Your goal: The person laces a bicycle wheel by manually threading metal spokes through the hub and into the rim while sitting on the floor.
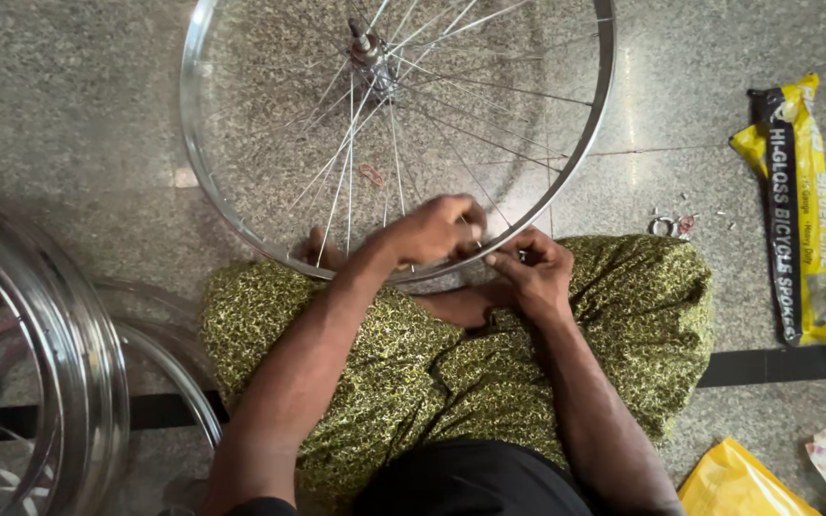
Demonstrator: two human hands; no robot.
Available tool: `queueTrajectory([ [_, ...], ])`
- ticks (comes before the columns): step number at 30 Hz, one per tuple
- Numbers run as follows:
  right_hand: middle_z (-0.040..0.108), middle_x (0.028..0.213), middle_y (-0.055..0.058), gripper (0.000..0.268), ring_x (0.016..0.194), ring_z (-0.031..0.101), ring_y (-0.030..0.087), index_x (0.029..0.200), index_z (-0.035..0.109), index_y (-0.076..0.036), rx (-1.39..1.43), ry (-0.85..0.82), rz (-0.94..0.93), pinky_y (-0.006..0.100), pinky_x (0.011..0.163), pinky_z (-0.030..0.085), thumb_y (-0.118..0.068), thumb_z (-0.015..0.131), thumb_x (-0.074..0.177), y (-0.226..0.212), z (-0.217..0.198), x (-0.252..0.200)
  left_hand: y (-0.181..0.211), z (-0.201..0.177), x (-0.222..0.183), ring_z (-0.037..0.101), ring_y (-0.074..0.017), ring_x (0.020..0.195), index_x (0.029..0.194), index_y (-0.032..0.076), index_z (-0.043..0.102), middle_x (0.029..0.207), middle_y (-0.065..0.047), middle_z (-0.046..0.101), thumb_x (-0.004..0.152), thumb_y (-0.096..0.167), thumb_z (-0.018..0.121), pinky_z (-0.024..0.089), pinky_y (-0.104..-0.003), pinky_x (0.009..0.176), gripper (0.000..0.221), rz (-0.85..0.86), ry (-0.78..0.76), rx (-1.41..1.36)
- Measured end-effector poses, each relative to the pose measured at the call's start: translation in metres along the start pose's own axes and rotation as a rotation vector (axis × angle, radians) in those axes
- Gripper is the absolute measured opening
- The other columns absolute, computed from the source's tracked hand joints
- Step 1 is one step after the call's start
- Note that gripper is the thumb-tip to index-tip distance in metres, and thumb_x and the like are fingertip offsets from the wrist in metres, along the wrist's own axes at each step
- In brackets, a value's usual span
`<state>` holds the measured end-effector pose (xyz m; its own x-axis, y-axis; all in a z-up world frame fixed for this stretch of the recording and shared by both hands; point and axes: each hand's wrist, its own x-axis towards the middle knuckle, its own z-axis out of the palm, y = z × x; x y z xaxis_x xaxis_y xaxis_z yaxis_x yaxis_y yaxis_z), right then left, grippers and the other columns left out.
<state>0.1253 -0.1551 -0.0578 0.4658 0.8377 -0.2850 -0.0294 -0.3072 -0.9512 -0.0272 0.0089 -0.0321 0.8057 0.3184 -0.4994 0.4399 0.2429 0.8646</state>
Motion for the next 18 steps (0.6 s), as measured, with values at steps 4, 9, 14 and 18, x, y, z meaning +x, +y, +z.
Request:
queueTrajectory([
  [4,0.071,0.081,0.003,0.014,0.068,0.067,0.008,0.086,0.070,-0.009,0.015,-0.030,0.023,0.027,0.061,0.058,-0.001,0.082,0.083,-0.004,-0.004,-0.003,0.007,0.027,-0.003,0.055,-0.0203,0.056,0.100,0.007,0.065,0.076,-0.011,0.065,0.110,0.039,0.045,0.049,-0.036,0.051,0.039,-0.155,0.108,0.601],
  [9,0.069,0.080,0.003,0.013,0.067,0.067,0.009,0.088,0.069,-0.008,-0.029,-0.056,0.042,0.029,0.061,0.062,-0.004,0.081,0.085,-0.009,-0.005,0.000,0.002,0.012,-0.001,0.066,-0.0138,0.058,0.102,0.007,0.064,0.077,-0.002,0.068,0.103,0.030,0.055,0.057,-0.031,0.050,0.024,-0.014,-0.034,0.217],
  [14,0.073,0.083,0.003,0.010,0.074,0.071,0.011,0.089,0.071,-0.008,0.062,-0.119,0.036,0.032,0.068,0.064,-0.002,0.077,0.084,-0.027,-0.002,-0.004,0.017,0.026,-0.007,0.064,-0.0159,0.052,0.099,0.007,0.066,0.069,-0.006,0.066,0.105,0.040,0.048,0.052,-0.031,0.047,0.038,-0.164,0.065,0.433],
  [18,0.067,0.076,0.008,0.009,0.065,0.063,0.019,0.089,0.068,-0.004,-0.001,-0.164,0.343,0.036,0.061,0.057,0.004,0.066,0.091,-0.061,-0.005,-0.011,0.016,0.021,-0.009,0.065,-0.0189,0.058,0.100,0.003,0.068,0.071,-0.009,0.067,0.106,0.039,0.052,0.053,-0.036,0.057,0.040,-0.143,0.069,0.493],
])
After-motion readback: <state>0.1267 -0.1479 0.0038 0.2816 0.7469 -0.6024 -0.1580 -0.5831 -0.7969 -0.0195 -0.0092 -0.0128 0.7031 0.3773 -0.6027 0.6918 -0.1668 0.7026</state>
